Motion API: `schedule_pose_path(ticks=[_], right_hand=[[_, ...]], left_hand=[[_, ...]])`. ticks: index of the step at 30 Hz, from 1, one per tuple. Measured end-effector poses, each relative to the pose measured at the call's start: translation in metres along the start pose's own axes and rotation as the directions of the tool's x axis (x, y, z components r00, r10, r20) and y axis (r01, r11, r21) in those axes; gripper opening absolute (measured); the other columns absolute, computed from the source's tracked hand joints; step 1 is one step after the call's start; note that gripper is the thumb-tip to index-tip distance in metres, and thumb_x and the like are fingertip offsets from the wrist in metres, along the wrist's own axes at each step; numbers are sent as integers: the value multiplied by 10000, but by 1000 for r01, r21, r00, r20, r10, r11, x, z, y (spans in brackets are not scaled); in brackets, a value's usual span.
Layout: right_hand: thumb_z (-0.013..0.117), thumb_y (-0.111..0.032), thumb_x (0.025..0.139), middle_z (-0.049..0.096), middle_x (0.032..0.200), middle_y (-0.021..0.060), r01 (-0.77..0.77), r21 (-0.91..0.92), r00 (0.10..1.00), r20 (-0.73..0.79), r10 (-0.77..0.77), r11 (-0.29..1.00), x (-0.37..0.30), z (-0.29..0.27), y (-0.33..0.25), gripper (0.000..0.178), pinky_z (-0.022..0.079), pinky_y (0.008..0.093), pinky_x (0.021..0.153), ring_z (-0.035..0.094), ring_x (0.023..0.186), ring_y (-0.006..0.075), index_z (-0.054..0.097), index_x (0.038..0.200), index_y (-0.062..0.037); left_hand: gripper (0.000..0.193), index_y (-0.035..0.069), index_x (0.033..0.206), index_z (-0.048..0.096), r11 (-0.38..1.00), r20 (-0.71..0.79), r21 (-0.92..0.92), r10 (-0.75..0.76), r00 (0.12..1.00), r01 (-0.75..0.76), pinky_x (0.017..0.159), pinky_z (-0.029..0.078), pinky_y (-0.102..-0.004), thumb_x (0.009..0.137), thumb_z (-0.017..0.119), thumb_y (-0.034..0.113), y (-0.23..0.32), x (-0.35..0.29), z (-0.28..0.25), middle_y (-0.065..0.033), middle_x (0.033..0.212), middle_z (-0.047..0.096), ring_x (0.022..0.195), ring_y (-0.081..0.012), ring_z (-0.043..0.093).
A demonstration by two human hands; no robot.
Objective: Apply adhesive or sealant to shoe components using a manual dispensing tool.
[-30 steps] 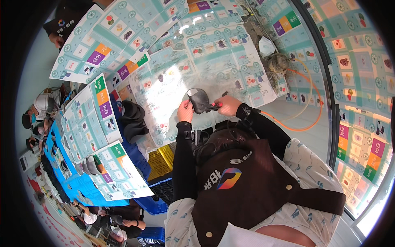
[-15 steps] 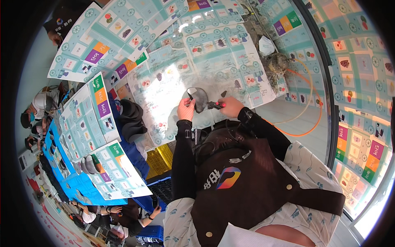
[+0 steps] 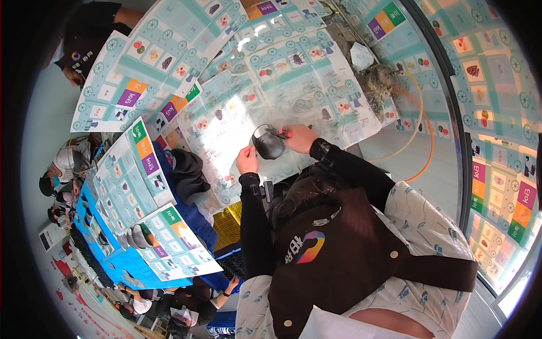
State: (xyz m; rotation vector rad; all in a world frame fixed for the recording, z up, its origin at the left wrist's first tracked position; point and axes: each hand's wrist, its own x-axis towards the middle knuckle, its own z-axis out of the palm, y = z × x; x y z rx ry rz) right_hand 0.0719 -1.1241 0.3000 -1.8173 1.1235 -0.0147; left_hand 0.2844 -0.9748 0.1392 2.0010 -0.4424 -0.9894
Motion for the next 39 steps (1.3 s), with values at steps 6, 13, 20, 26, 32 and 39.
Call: schedule_pose_path(ticks=[6, 13, 20, 26, 32, 39], right_hand=[[561, -177, 805, 680, 905, 230, 189, -10, 978, -91, -189, 982, 16, 19, 16, 221, 502, 513, 786, 635, 893, 435, 696, 917, -42], [563, -153, 784, 681, 889, 242, 162, 83, 981, -121, -152, 983, 17, 18, -2, 249, 509, 505, 781, 634, 875, 440, 712, 943, -32], [604, -127, 732, 682, 836, 206, 501, -176, 863, 182, -472, 847, 28, 14, 21, 244, 529, 475, 764, 640, 851, 415, 733, 921, -43], [642, -198, 767, 681, 931, 223, 350, -83, 937, 43, -347, 933, 25, 13, 21, 363, 526, 425, 749, 653, 846, 377, 697, 1070, -4], [608, -144, 747, 673, 829, 194, 764, -362, 646, 416, -640, 534, 29, 3, 20, 165, 527, 477, 752, 649, 834, 393, 717, 792, -29], [587, -183, 764, 676, 845, 209, 194, -72, 981, 6, -194, 978, 15, -1, 12, 184, 517, 497, 757, 646, 853, 412, 693, 776, -32]], left_hand=[[288, -6, 1178, 627, 992, -11, -96, -81, 997, 79, 607, 515, -250, 940, 657, 154, 5, -7, -25, -119, 1021, 706, 766, -148, 648], [308, -6, 1184, 649, 977, -142, -191, -126, 982, 97, 619, 529, -277, 922, 646, 155, -2, -26, -68, -103, 983, 717, 776, -163, 667], [288, 13, 1174, 665, 959, -149, -266, -136, 980, 92, 620, 541, -283, 935, 630, 169, -14, -32, -72, -121, 998, 722, 792, -179, 682], [291, 16, 1169, 668, 964, -159, -251, -131, 979, 88, 631, 541, -284, 947, 625, 199, -13, -34, -68, -123, 1001, 727, 789, -176, 682], [297, 26, 1165, 673, 976, -129, -199, -115, 985, 88, 633, 529, -273, 946, 633, 222, 8, -22, -53, -120, 1006, 733, 799, -162, 682], [257, 4, 1087, 693, 978, -66, -172, -132, 989, 119, 598, 495, -262, 934, 652, 206, 13, -8, -30, -94, 930, 748, 703, -130, 647]])
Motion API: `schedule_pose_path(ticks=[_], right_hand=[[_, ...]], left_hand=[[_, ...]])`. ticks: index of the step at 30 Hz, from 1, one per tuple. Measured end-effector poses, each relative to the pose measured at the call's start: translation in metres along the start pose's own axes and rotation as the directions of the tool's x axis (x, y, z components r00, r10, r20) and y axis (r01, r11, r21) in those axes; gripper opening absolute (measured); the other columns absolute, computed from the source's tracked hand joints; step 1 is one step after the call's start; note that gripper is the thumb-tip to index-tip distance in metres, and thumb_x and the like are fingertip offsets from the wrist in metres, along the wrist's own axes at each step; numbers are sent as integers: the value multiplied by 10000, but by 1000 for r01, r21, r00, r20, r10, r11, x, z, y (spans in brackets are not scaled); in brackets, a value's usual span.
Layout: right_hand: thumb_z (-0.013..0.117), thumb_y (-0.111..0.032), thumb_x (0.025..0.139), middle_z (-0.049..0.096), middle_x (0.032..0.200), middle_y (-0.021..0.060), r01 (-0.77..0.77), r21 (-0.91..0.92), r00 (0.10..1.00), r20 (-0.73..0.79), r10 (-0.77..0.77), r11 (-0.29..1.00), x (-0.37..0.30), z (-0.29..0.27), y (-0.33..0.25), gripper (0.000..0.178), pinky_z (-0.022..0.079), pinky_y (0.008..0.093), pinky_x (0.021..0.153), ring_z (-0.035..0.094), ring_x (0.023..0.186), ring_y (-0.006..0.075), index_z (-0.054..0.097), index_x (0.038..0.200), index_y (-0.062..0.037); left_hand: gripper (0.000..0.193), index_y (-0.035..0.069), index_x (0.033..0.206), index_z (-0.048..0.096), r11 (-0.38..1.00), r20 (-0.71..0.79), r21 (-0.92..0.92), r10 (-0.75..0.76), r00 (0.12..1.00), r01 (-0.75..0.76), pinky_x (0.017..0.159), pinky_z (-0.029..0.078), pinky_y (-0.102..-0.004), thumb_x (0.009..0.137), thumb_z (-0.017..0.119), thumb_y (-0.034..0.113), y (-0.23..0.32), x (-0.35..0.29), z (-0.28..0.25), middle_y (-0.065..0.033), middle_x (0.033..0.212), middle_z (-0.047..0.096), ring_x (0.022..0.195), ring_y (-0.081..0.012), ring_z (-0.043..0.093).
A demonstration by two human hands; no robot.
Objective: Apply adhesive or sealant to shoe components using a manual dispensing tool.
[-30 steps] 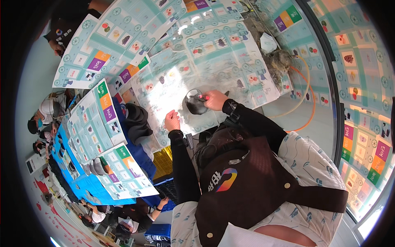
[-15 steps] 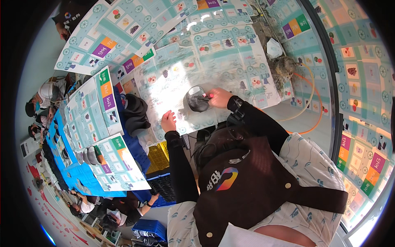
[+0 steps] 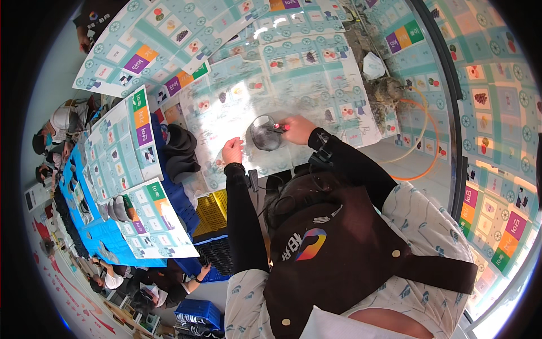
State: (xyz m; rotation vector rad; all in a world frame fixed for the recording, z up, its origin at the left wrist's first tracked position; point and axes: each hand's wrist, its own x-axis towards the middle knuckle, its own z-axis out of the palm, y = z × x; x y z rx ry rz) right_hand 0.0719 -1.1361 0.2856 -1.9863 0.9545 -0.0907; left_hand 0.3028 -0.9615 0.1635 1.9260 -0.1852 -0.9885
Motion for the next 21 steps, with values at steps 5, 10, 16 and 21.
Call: schedule_pose_path(ticks=[5, 10, 16, 21], right_hand=[[590, -199, 763, 682, 932, 245, 133, -279, 883, 469, 14, 951, -2, -22, 0, 277, 510, 497, 807, 645, 894, 428, 701, 956, -35], [621, -211, 786, 672, 960, 232, 33, -131, 960, 281, 5, 991, -40, -70, 36, 349, 500, 496, 816, 630, 932, 436, 626, 1090, -41], [574, -143, 846, 649, 1018, 236, -191, -169, 957, -250, 146, 967, -108, -95, 140, 310, 482, 507, 849, 611, 995, 424, 566, 1138, -37], [601, -155, 870, 560, 1204, 297, -422, -210, 867, -376, 326, 882, -160, -100, 325, 468, 449, 516, 966, 549, 1132, 462, 458, 1268, 45]], left_hand=[[240, 1, 980, 731, 994, 89, 105, 24, 996, -33, 633, 506, -267, 909, 674, 223, -13, 13, 27, -73, 837, 742, 684, -133, 650], [293, 26, 858, 750, 888, 67, 428, 153, 986, -167, 726, 541, -339, 815, 687, 310, -27, 33, 26, -117, 779, 732, 727, -240, 697], [301, 20, 782, 693, 672, 42, 709, 261, 964, -213, 740, 544, -424, 732, 731, 314, 32, -24, 23, -184, 764, 701, 777, -332, 696], [262, 38, 763, 649, 684, 76, 637, 403, 912, -355, 674, 509, -460, 697, 730, 278, 67, -89, 36, -192, 789, 667, 740, -385, 640]])
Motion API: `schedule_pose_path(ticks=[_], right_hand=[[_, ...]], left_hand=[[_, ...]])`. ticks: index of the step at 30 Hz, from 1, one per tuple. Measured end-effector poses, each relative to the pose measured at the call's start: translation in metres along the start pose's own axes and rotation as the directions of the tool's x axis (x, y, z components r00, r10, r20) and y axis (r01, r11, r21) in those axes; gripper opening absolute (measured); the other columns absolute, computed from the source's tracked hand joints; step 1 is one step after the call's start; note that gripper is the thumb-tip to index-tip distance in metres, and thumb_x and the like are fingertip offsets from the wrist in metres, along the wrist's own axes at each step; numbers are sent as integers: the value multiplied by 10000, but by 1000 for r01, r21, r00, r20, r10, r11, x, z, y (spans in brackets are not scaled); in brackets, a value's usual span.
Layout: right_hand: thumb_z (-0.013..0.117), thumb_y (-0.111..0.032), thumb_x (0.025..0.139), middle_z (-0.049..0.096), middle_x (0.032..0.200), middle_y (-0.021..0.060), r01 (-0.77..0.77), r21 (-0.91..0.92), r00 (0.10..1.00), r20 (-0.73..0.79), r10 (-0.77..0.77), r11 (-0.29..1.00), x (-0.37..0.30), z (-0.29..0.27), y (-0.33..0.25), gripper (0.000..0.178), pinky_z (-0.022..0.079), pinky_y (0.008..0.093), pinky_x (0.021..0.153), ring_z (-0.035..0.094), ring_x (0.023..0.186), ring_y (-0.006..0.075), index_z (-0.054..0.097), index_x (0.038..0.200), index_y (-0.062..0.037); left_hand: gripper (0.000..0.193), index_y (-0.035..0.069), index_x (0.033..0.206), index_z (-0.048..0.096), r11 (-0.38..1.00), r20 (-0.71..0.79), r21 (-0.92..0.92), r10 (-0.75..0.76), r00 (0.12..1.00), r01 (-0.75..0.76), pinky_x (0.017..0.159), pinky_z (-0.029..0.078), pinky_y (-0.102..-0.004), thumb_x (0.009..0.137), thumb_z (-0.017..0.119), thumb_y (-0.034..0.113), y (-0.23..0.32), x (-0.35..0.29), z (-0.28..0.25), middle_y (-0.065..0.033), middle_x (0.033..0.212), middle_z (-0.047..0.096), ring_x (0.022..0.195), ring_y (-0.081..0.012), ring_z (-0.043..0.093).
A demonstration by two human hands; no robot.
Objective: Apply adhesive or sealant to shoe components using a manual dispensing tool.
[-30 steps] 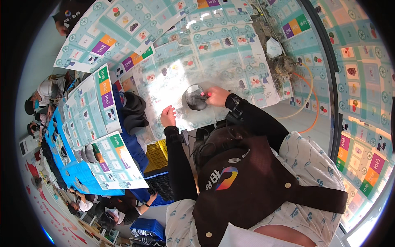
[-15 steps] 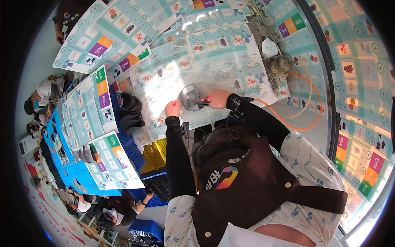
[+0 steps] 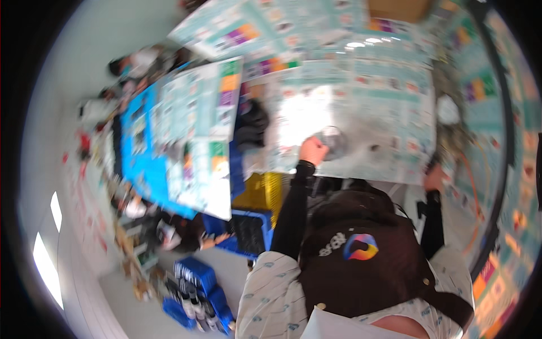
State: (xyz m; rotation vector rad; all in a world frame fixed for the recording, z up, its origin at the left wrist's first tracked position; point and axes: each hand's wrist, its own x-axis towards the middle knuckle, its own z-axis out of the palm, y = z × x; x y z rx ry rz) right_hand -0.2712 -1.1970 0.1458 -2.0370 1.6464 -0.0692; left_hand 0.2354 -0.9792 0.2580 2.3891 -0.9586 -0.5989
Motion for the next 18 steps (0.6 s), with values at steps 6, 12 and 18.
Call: schedule_pose_path(ticks=[6, 12, 18], right_hand=[[685, -100, 807, 416, 1367, 275, -21, -293, 992, -123, -16, 956, 2, 10, -20, 675, 382, 560, 1052, 384, 1305, 465, 355, 1379, 39], [682, -65, 798, 440, 1324, 232, 182, -298, 947, -204, -249, 937, -2, -9, -80, 674, 377, 516, 1063, 428, 1261, 436, 376, 1395, 1], [648, -18, 788, 484, 1243, 206, 167, -206, 958, -197, -208, 964, -31, -21, -121, 546, 418, 519, 986, 468, 1195, 420, 470, 1304, -26]], left_hand=[[239, 35, 860, 616, 1000, -116, 6, -24, 993, 25, 650, 521, -432, 785, 727, 234, -66, -59, -179, -189, 761, 675, 744, -348, 686], [205, 57, 813, 580, 956, -397, 195, -125, 909, 217, 684, 518, -458, 778, 704, 216, -191, -68, -353, -172, 783, 660, 796, -395, 662], [256, 63, 852, 576, 837, -455, 381, -200, 867, 393, 776, 518, -518, 757, 659, 286, -309, -39, -435, -205, 835, 686, 853, -441, 660]])
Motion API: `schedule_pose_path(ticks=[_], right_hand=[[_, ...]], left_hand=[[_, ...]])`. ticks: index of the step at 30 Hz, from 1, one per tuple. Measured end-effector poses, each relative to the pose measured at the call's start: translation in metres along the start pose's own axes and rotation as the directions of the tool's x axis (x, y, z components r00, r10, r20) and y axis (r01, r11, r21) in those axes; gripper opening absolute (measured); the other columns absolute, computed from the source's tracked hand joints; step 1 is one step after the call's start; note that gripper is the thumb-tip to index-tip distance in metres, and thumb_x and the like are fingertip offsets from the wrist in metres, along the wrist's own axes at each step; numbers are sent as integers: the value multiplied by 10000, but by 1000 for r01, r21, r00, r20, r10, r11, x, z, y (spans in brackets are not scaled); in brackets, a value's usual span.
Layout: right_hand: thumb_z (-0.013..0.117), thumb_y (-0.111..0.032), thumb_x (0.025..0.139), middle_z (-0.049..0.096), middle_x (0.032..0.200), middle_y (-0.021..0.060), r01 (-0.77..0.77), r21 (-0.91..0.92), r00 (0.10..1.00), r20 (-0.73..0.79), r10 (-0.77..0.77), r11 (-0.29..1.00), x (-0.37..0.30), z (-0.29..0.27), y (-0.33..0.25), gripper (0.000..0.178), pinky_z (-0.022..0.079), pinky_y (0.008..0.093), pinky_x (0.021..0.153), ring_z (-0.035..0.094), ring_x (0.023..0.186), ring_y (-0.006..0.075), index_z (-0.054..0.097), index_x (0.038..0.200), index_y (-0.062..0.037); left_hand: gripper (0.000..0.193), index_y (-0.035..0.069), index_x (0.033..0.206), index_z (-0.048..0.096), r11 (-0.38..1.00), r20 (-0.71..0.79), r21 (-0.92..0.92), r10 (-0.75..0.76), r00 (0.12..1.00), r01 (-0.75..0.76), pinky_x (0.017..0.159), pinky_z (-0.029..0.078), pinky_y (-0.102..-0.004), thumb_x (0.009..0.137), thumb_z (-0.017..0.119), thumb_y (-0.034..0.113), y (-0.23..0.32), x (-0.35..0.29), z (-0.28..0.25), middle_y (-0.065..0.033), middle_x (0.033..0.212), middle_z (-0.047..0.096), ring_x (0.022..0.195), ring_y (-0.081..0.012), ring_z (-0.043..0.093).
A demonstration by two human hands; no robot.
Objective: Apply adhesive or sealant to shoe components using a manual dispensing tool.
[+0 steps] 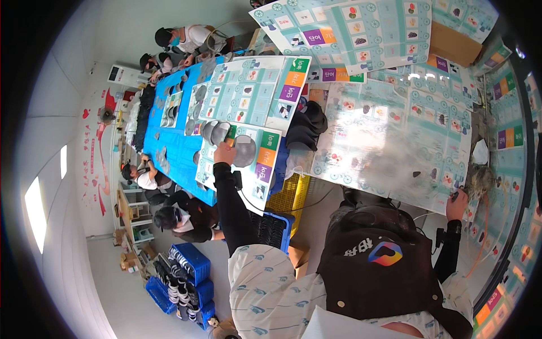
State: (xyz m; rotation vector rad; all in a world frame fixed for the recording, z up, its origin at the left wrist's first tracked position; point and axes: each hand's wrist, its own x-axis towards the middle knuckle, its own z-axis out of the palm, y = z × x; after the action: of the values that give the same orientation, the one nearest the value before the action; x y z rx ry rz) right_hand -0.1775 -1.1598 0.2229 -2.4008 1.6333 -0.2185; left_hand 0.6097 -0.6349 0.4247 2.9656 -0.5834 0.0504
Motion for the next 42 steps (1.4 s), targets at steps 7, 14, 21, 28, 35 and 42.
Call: schedule_pose_path(ticks=[7, 14, 21, 28, 35, 42], right_hand=[[651, -15, 785, 532, 1208, 199, -76, 48, 996, 56, 73, 996, -60, -43, -38, 474, 423, 477, 1023, 481, 1214, 408, 527, 1242, -13], [677, -35, 785, 547, 1209, 209, -185, -23, 982, 30, 186, 982, -104, -54, -78, 466, 429, 478, 1028, 511, 1192, 412, 559, 1236, -37], [665, -26, 784, 565, 1172, 198, -104, -20, 995, -5, 104, 994, -109, -74, -127, 405, 421, 470, 1021, 518, 1169, 412, 575, 1180, -26], [666, -23, 783, 556, 1151, 212, -51, 26, 999, -17, 51, 998, -118, -89, -130, 344, 440, 473, 981, 531, 1131, 425, 582, 1116, -36], [644, -30, 799, 555, 1179, 223, -96, -1, 995, -24, 96, 995, -139, -88, -121, 320, 418, 489, 1017, 499, 1181, 435, 562, 1108, -22], [646, -25, 794, 565, 1179, 215, -107, -18, 994, 24, 107, 994, -141, -81, -128, 325, 418, 483, 1025, 508, 1188, 429, 568, 1109, -37]], left_hand=[[220, 54, 905, 640, 991, -24, -93, 97, 995, -98, 758, 528, -495, 769, 644, 227, -54, 66, 26, -188, 844, 697, 852, -410, 670], [188, 129, 967, 683, 970, -61, -83, 224, 973, -228, 780, 528, -493, 811, 617, 210, -95, 110, 60, -149, 912, 717, 896, -394, 672], [401, 169, 1147, 750, 954, -170, 95, 298, 939, -286, 790, 524, -489, 794, 579, 84, -117, 120, 77, -192, 931, 712, 886, -385, 663], [290, 108, 1033, 755, 994, -242, -97, 21, 970, -46, 808, 525, -462, 797, 588, 77, -62, 104, 78, -163, 964, 702, 918, -359, 657], [251, 98, 945, 732, 937, -296, -337, -16, 955, -89, 807, 514, -440, 819, 535, 8, -66, 87, 68, -130, 931, 720, 911, -340, 670], [286, 111, 1011, 689, 978, -231, -153, 107, 967, -144, 777, 518, -450, 827, 511, -14, -83, 91, 75, -120, 920, 729, 885, -344, 682]])
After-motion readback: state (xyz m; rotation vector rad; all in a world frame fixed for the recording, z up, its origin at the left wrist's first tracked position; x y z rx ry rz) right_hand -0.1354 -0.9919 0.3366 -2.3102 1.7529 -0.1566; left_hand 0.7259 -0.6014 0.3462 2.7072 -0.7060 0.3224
